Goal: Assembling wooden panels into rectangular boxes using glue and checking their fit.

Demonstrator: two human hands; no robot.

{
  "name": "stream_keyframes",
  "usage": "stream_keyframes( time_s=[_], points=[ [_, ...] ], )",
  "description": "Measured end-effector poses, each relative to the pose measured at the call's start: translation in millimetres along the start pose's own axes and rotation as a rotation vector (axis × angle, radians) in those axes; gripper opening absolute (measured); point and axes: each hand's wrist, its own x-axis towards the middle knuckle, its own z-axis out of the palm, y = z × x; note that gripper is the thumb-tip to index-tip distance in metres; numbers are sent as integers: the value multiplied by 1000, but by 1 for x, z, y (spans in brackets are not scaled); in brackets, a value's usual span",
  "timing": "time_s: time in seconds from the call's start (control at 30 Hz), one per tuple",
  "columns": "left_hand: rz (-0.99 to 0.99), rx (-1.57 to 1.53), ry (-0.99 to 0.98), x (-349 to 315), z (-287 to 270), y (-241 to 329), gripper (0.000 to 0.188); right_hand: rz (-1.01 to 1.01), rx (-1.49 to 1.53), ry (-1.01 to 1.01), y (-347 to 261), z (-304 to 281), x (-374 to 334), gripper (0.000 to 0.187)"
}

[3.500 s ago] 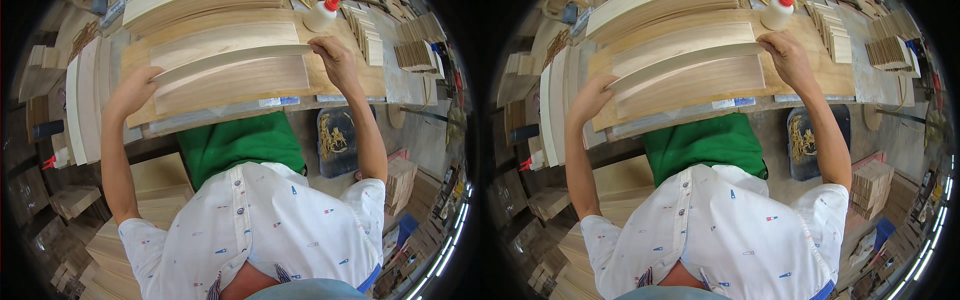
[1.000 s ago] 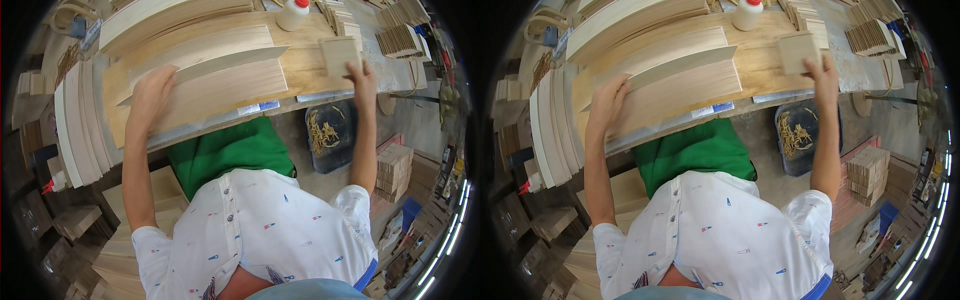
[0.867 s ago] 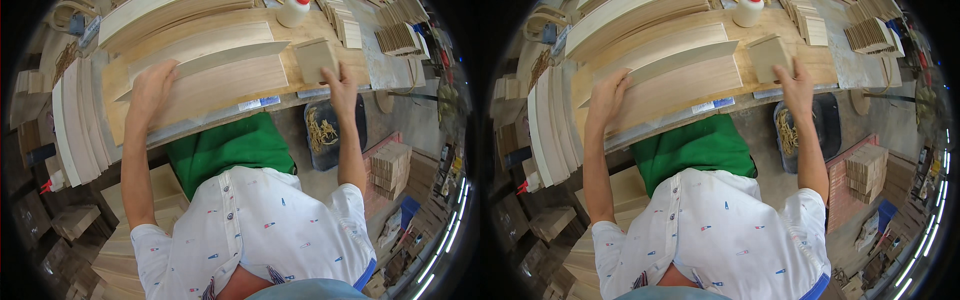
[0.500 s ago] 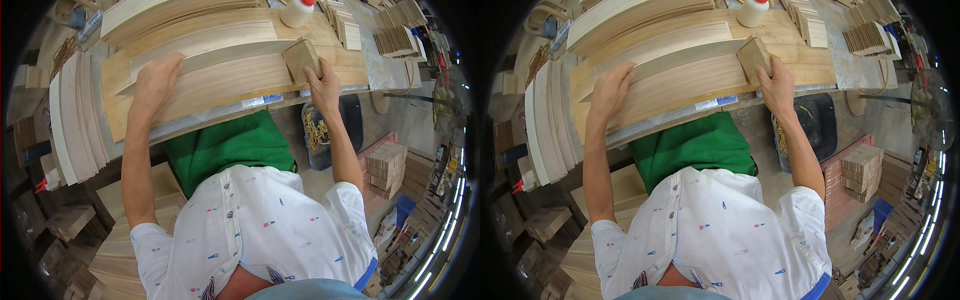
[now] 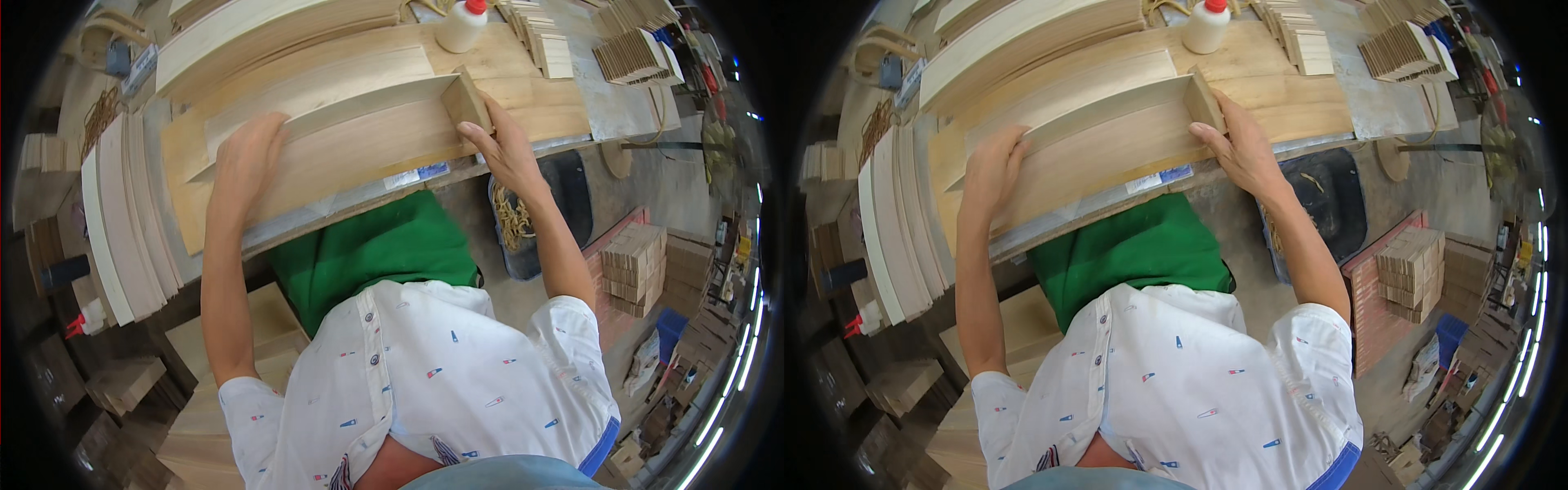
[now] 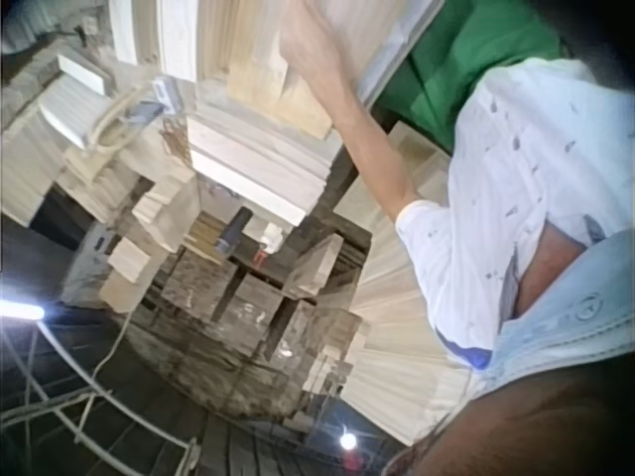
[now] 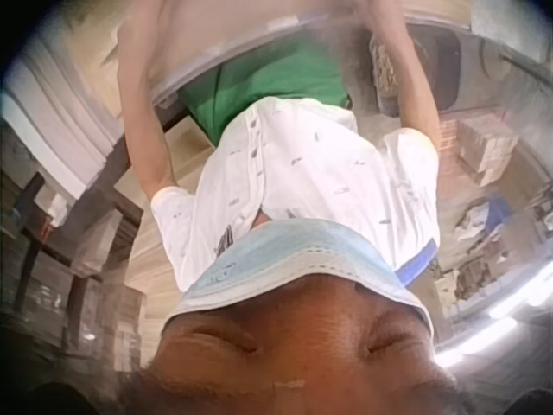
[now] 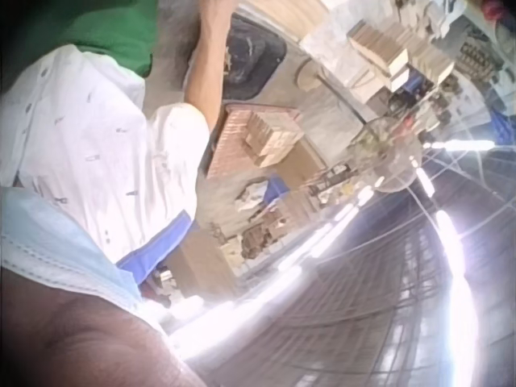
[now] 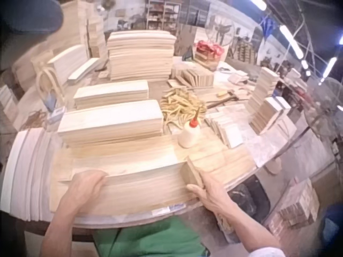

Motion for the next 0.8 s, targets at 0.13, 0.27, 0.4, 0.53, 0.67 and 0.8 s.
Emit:
stream_keyframes(
  time_s=[0.13,0.27,0.4,0.53,0.67,0.8],
  points=[
    [15,-14,-25,-3,-9,7,28,104,312,103,47,-39,30,57],
    [-41,12,-99,1,-20,19,44,21,-223,399,142,-96,95,76],
    [-32,28,-51,-4,-27,27,54,111,-550,376,194,-112,131,96],
    [-47,12,81,-18,-28,32,60,294,-273,116,197,-124,142,101],
    [-47,23,194,-28,-29,39,60,195,-599,389,213,-123,141,86],
    [34,-61,282,-30,-15,57,55,291,79,358,213,-154,126,54]
  ],
)
